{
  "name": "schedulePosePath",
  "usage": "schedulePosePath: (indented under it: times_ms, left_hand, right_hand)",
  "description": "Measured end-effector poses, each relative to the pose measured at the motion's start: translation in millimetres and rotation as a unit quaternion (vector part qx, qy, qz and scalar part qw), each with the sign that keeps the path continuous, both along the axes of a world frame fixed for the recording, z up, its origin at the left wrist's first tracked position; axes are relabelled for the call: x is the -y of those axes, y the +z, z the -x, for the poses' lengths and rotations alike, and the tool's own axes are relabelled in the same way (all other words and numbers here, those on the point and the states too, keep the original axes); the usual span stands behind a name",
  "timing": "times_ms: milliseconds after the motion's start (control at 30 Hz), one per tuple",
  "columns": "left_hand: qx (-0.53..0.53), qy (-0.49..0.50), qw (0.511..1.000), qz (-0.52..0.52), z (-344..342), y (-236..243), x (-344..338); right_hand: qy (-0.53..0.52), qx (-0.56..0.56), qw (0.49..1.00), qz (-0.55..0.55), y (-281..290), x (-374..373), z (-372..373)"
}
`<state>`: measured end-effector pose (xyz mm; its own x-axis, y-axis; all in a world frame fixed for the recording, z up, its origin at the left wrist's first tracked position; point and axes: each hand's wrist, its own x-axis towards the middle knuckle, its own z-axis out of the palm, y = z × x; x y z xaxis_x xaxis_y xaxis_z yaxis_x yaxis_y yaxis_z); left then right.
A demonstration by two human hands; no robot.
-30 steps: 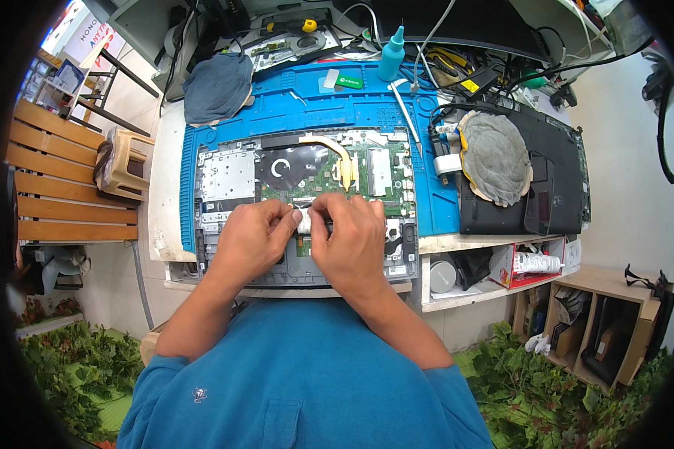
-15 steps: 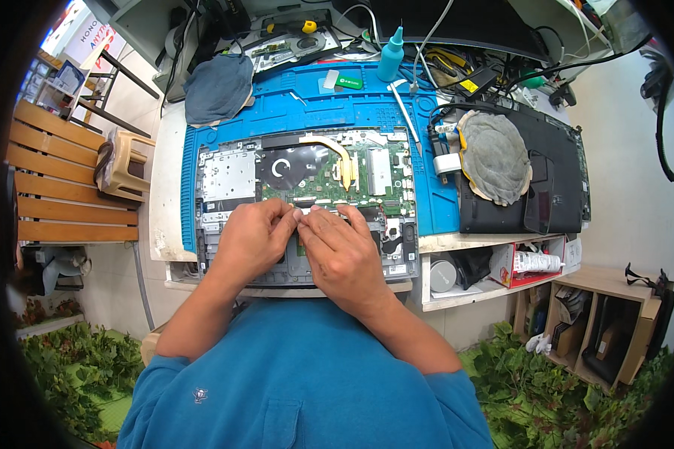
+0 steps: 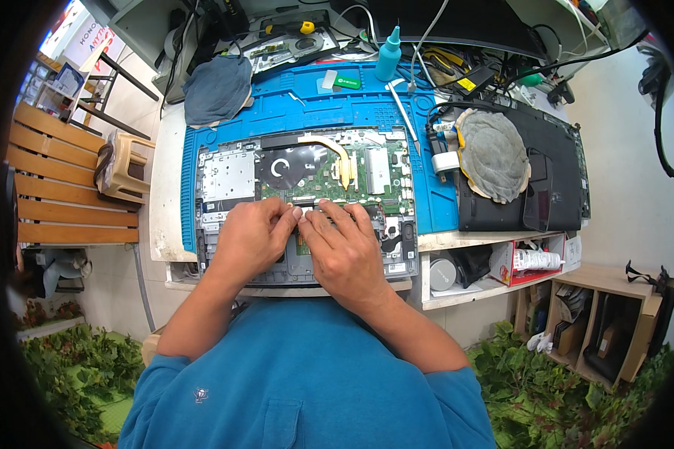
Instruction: The person works on the internal components of a disassembled electronic device, likely a laptop, placed on a blue workbench. They connect a white ribbon cable to the motherboard, secure a metal bracket with screws, and handle a hard drive and other small parts. The task involves precise hand movements to assemble and secure internal hardware.
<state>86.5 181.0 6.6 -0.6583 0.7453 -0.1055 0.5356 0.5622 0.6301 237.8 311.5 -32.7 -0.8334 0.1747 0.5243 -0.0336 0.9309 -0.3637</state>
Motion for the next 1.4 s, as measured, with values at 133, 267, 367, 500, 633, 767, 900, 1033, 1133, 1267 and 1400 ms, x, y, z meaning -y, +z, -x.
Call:
schedulePosePath:
  times_ms: [133, 267, 367, 500, 633, 767, 900, 1033, 1133, 1267, 1400]
  left_hand:
    - [-0.027, -0.005, 0.999, -0.018, 4, 10, 7]
    - [-0.055, -0.015, 0.997, -0.059, 17, 12, 15]
    - [-0.082, -0.043, 0.993, -0.068, 25, 11, 18]
    - [-0.106, -0.092, 0.984, -0.114, 31, 3, 16]
    - [-0.141, -0.154, 0.971, -0.113, 40, 1, 9]
    - [-0.173, -0.202, 0.957, -0.118, 48, -1, 2]
    - [-0.198, -0.23, 0.946, -0.113, 53, -1, -4]
    - [-0.233, -0.254, 0.933, -0.106, 55, 1, -8]
    - [-0.243, -0.266, 0.928, -0.097, 57, 0, -10]
    - [-0.245, -0.287, 0.924, -0.068, 61, 1, -13]
    - [-0.249, -0.314, 0.916, -0.019, 65, 9, -20]
  right_hand:
    - [-0.001, 0.011, 1.0, -0.007, 0, 0, -1]
    - [-0.006, 0.017, 1.0, -0.024, -2, 2, -1]
    - [-0.005, 0.026, 0.999, -0.039, 1, 2, 0]
    - [-0.002, 0.028, 0.998, -0.048, 2, 2, 0]
    - [-0.004, 0.028, 0.998, -0.056, 1, 2, 1]
    - [-0.001, 0.024, 0.998, -0.054, 2, 3, 2]
    - [-0.005, 0.022, 0.998, -0.053, 2, 3, 2]
    - [-0.005, 0.018, 0.998, -0.054, 0, 3, 2]
    - [-0.015, 0.027, 0.998, -0.046, 4, 4, 2]
    - [-0.021, 0.024, 0.999, -0.03, 4, 6, 3]
    - [-0.004, 0.014, 0.999, -0.039, 1, 3, 3]
